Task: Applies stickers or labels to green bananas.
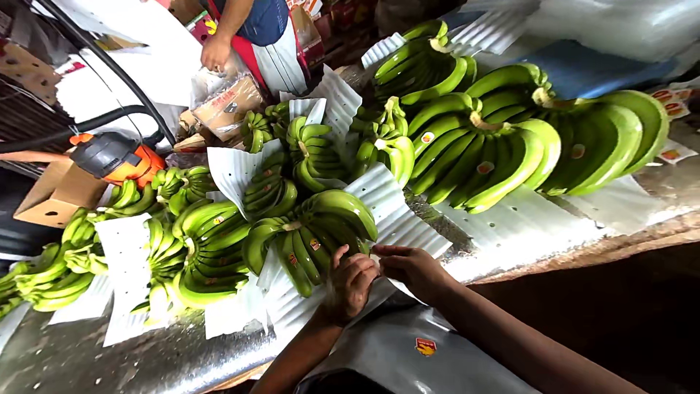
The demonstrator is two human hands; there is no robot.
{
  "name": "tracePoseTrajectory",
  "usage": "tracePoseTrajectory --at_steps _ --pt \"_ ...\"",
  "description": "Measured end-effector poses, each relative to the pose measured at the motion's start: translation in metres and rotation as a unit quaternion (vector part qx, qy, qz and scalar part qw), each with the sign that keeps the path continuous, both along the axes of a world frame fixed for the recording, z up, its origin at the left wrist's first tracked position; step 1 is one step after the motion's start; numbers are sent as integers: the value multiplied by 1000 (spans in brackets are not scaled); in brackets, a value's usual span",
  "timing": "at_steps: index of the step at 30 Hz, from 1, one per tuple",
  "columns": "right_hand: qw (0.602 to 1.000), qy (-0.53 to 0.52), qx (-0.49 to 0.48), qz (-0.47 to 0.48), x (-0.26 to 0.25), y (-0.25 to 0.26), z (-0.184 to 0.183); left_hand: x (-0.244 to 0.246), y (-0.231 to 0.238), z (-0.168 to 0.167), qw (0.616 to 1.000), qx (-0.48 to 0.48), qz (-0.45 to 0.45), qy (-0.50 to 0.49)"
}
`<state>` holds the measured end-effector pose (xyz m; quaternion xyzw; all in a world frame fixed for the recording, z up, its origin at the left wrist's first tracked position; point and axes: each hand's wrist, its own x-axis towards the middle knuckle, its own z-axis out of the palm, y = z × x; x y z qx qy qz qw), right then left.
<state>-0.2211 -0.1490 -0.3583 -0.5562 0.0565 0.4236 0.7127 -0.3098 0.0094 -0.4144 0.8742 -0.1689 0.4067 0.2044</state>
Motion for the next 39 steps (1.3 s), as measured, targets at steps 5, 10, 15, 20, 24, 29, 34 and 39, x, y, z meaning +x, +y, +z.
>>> tracePoseTrajectory --at_steps 5,10,15,20,24,29,34,39 --pt "990 -93 -14 -106 14 -5 -7 10 22 12 936 -231 126 233" --pt "973 -218 -43 -70 19 -10 -6 35 57 3 890 -96 250 370" --pt "943 -319 -67 -64 16 -12 -17 52 64 -26 917 -11 305 256" --pt "977 -190 -49 -84 20 -15 -9 42 35 17 938 -124 183 266" --pt "990 -112 -22 -78 20 -13 -7 38 6 31 975 -76 -21 209" --pt "996 -12 20 -82 19 -13 -9 40 -6 17 997 5 -19 70" --pt "995 41 38 -82 17 -13 -7 33 -9 10 999 37 -28 1" --pt "978 -69 20 -194 27 -18 -13 32 1 4 964 -238 8 118"
